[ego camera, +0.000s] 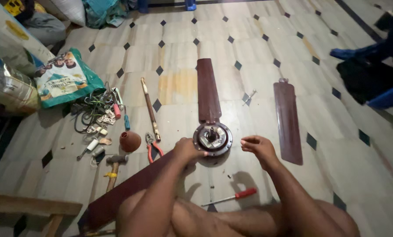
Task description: The person sits on the floor and uses a screwdriver to remove screws from the central hub of a ceiling fan. They detach one fan blade and place it aside, then continue unscrewing the remaining blades from the hub.
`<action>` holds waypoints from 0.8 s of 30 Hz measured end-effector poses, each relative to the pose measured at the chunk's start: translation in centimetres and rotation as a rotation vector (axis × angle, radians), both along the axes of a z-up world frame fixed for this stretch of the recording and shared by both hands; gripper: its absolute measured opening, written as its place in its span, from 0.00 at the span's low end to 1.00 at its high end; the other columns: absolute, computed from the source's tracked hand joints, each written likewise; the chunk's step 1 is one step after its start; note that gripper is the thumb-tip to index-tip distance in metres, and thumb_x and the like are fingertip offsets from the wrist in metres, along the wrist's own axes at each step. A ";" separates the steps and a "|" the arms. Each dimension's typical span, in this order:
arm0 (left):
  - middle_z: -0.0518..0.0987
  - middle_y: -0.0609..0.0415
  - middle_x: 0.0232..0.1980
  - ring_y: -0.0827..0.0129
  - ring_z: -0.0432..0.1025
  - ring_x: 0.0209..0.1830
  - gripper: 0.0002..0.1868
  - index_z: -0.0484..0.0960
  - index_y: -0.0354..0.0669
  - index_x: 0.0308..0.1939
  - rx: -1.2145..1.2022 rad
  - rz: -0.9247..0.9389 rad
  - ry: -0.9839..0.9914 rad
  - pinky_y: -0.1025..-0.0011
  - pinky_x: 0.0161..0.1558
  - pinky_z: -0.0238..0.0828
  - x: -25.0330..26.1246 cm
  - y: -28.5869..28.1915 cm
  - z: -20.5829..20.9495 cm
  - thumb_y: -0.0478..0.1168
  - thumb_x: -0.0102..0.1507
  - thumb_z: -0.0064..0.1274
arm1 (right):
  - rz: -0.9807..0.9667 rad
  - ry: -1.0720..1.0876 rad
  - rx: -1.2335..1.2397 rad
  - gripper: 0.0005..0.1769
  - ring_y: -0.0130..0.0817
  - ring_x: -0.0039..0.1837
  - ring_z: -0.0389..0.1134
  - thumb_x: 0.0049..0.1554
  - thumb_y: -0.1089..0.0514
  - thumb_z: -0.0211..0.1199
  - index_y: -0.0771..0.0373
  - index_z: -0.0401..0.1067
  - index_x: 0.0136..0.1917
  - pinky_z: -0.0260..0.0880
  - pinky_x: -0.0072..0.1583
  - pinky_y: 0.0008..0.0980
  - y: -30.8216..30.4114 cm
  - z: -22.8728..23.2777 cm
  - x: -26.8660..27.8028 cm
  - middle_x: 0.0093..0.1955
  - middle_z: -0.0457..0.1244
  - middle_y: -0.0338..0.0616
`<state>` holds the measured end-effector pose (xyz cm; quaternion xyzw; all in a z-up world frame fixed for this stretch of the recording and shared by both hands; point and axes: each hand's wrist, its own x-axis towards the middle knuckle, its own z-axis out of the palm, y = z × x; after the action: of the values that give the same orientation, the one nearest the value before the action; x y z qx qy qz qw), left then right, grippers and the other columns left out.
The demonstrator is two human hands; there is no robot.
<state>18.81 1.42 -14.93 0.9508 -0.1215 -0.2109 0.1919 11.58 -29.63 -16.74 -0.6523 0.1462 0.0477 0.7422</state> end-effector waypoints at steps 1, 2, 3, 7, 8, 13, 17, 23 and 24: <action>0.84 0.41 0.44 0.51 0.78 0.46 0.41 0.87 0.37 0.39 -0.024 0.067 -0.097 0.61 0.51 0.75 -0.4 0.0 -0.7 0.71 0.42 0.70 | 0.002 0.003 -0.025 0.17 0.39 0.51 0.71 0.55 0.61 0.70 0.74 0.76 0.55 0.74 0.56 0.35 0.1 -0.8 0.5 0.50 0.69 0.54; 0.82 0.39 0.45 0.49 0.77 0.48 0.44 0.86 0.35 0.39 -0.048 0.133 -0.195 0.60 0.52 0.74 -0.3 -0.3 -1.0 0.72 0.40 0.72 | 0.005 0.006 -0.050 0.17 0.39 0.51 0.71 0.56 0.61 0.70 0.74 0.76 0.55 0.74 0.56 0.35 0.2 -1.6 1.2 0.50 0.69 0.54; 0.81 0.39 0.46 0.49 0.76 0.49 0.45 0.86 0.35 0.40 -0.047 0.132 -0.176 0.60 0.53 0.73 -0.3 -0.5 -1.2 0.73 0.40 0.71 | -0.015 0.019 -0.088 0.19 0.39 0.53 0.72 0.55 0.60 0.70 0.74 0.76 0.57 0.74 0.57 0.34 0.5 -2.5 1.5 0.53 0.69 0.53; 0.79 0.41 0.52 0.49 0.71 0.57 0.49 0.83 0.36 0.48 -0.034 0.164 -0.120 0.57 0.58 0.70 -0.4 -2.2 -0.6 0.73 0.39 0.70 | -0.001 0.042 -0.154 0.27 0.37 0.64 0.69 0.55 0.59 0.68 0.66 0.70 0.67 0.70 0.62 0.32 2.3 -5.3 2.1 0.64 0.67 0.48; 0.79 0.42 0.53 0.49 0.70 0.60 0.50 0.82 0.37 0.50 -0.029 0.182 -0.113 0.56 0.59 0.69 -0.4 -2.5 -0.2 0.72 0.38 0.71 | 0.027 0.039 -0.149 0.30 0.37 0.67 0.68 0.56 0.59 0.68 0.64 0.67 0.70 0.69 0.64 0.32 2.8 -5.6 2.3 0.67 0.66 0.46; 0.73 0.44 0.58 0.51 0.66 0.62 0.55 0.72 0.30 0.58 0.045 0.111 -0.200 0.58 0.63 0.64 -0.6 -3.6 0.1 0.65 0.40 0.76 | 0.119 -0.196 -0.301 0.32 0.38 0.70 0.66 0.55 0.60 0.68 0.62 0.66 0.72 0.70 0.66 0.35 3.8 -5.9 2.9 0.75 0.59 0.47; 0.71 0.46 0.59 0.52 0.66 0.62 0.54 0.70 0.30 0.60 -0.053 0.169 -0.205 0.59 0.63 0.65 -0.9 -3.9 -0.7 0.55 0.39 0.79 | 0.153 -0.223 -0.716 0.29 0.39 0.69 0.67 0.55 0.58 0.71 0.59 0.70 0.69 0.72 0.65 0.36 4.1 -5.2 2.6 0.74 0.60 0.47; 0.70 0.50 0.62 0.54 0.65 0.63 0.60 0.67 0.31 0.65 -0.014 0.185 -0.200 0.61 0.64 0.63 -1.0 -4.2 -1.7 0.54 0.37 0.79 | 0.149 -0.206 -0.660 0.29 0.41 0.65 0.69 0.52 0.59 0.72 0.60 0.71 0.66 0.74 0.63 0.37 4.8 -3.7 2.0 0.70 0.60 0.49; 0.70 0.50 0.62 0.54 0.64 0.64 0.60 0.67 0.31 0.66 -0.008 0.190 -0.190 0.60 0.64 0.62 -0.9 -4.1 -1.8 0.54 0.37 0.79 | 0.139 -0.201 -0.647 0.29 0.40 0.64 0.70 0.52 0.59 0.71 0.60 0.70 0.66 0.74 0.63 0.36 5.0 -3.4 2.0 0.69 0.61 0.49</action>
<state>17.91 -2.72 -16.75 0.9729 -0.0495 -0.1003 0.2023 13.58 -24.62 -20.11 -0.8637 0.0348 -0.0152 0.5026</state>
